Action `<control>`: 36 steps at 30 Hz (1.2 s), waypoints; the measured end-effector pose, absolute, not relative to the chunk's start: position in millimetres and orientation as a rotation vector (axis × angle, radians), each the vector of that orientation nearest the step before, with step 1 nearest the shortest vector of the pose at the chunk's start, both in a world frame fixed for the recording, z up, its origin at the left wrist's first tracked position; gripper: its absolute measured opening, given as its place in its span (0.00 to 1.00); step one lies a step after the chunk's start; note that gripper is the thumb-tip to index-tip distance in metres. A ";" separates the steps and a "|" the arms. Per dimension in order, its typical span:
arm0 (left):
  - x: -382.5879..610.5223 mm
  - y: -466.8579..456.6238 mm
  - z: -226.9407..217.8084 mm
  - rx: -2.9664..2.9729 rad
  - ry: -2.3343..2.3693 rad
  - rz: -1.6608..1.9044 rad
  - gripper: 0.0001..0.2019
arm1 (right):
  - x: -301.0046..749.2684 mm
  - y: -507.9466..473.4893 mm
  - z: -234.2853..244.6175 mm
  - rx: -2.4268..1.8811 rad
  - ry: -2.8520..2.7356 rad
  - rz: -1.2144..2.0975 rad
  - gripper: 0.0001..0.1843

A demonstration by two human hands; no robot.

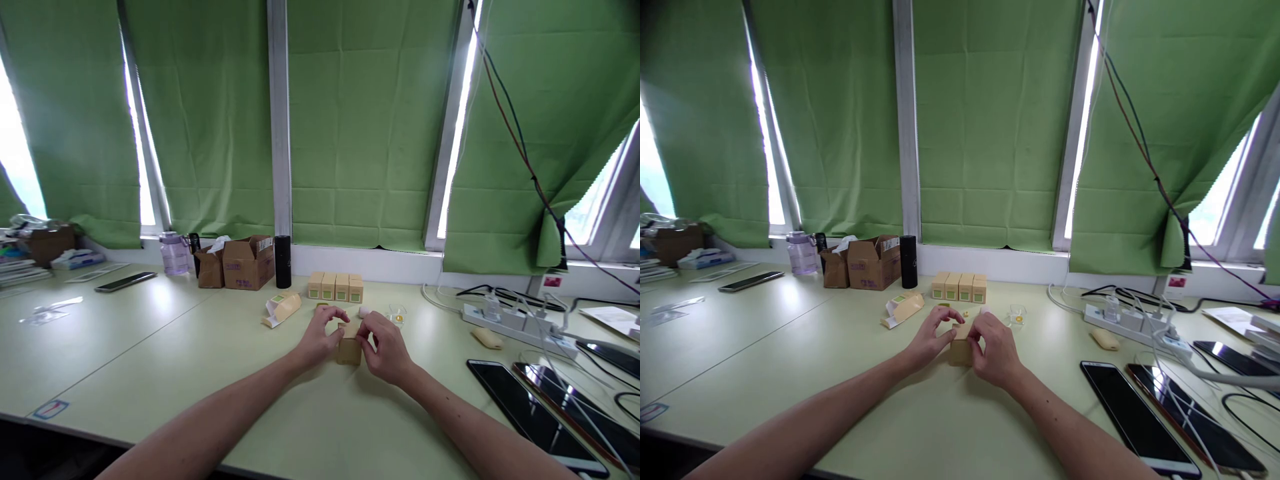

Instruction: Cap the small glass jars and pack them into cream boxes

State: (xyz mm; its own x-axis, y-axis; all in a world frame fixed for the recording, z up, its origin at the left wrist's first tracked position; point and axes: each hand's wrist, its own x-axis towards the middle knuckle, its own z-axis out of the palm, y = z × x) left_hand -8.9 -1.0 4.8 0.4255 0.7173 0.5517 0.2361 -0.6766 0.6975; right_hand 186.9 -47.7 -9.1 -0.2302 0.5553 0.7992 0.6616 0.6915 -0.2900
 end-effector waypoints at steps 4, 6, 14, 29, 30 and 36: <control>-8.2 -1.2 4.3 2.165 0.821 1.184 0.12 | 187.6 -47.3 -8.6 -0.943 -1.925 -0.123 0.09; -8.1 -1.6 4.7 2.173 0.822 1.186 0.12 | 188.7 -47.3 -7.8 -0.935 -1.939 -0.114 0.09; -8.5 -1.8 6.1 2.193 0.831 1.205 0.09 | 199.7 -45.1 -6.1 -0.957 -2.047 -0.096 0.13; -8.9 6.8 4.2 2.162 1.056 1.368 0.05 | 202.4 -37.0 -10.0 -1.178 -1.915 -0.109 0.11; -8.7 6.4 4.1 2.162 1.056 1.365 0.05 | 201.3 -39.8 -8.7 -1.125 -1.941 -0.116 0.12; -7.7 9.5 0.5 2.169 1.069 1.341 0.06 | 194.3 -49.4 -4.6 -0.974 -2.107 -0.212 0.20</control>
